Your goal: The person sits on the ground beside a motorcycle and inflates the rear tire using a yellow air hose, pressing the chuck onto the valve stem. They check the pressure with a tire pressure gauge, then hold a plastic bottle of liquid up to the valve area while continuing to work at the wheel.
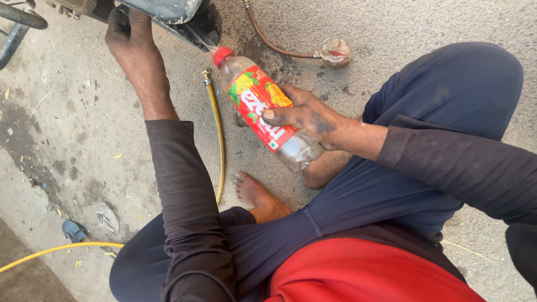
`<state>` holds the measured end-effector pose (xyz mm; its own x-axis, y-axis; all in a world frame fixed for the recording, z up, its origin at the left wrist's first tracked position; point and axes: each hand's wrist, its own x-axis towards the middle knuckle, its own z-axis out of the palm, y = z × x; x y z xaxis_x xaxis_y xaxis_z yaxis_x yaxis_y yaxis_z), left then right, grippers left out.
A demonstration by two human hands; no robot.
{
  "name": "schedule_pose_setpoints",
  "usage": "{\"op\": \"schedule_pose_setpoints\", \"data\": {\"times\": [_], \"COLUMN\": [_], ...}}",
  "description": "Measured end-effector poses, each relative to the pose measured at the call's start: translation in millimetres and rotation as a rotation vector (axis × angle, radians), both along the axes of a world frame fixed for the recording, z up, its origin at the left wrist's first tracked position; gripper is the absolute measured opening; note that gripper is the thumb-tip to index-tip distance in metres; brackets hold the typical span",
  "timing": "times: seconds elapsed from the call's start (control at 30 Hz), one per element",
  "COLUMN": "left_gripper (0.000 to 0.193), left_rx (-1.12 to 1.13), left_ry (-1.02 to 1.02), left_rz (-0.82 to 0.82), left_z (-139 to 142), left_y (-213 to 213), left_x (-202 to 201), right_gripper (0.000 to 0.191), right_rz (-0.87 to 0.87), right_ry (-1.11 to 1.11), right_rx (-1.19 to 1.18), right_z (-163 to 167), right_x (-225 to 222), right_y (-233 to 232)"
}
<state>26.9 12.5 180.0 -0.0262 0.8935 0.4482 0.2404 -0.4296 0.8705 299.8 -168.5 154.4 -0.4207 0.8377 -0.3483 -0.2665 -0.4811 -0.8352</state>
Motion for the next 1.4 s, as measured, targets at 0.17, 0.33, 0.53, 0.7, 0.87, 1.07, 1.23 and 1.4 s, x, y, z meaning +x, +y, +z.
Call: {"op": "schedule_pose_setpoints", "data": {"times": [0.17,0.33,0.53,0.7,0.87,1.07,1.23,1.4], "left_gripper": [0.051,0.058,0.047,0.044,0.049,0.058,0.053,0.047], "left_rx": [-0.016,-0.094,-0.053,0.008,-0.017,-0.047,-0.093,-0.034], "left_ry": [0.030,0.193,0.033,0.071,0.007,0.102,0.081,0.065], "left_rz": [0.009,-0.002,-0.037,0.034,0.036,0.006,0.014,0.069], "left_z": [-6.3,-15.2,-17.2,-11.9,-7.9,-8.6,-7.8,-1.2], "left_y": [3.8,9.1,6.7,5.7,6.2,4.0,2.1,3.8], "left_x": [-6.7,-9.7,-6.5,-4.8,-6.6,-11.1,-8.2,-3.9], "right_gripper": [0.081,0.080,0.074,0.075,0.076,0.073,0.069,0.066], "right_rz": [-0.052,-0.094,-0.082,-0.078,-0.142,-0.140,-0.080,-0.056], "right_ry": [0.012,0.034,-0.067,-0.068,0.009,-0.017,-0.081,-0.109], "right_rx": [-0.072,-0.024,-0.049,-0.131,-0.090,-0.153,-0.001,-0.087], "right_z": [-4.3,-8.2,-14.0,-19.0,-21.2,-24.8,-22.3,-16.0], "right_x": [-1.6,3.8,2.5,-1.2,4.3,2.9,-3.5,-7.5], "right_y": [-3.3,1.3,-2.3,-4.6,-0.3,-2.4,-7.6,-8.4]}}
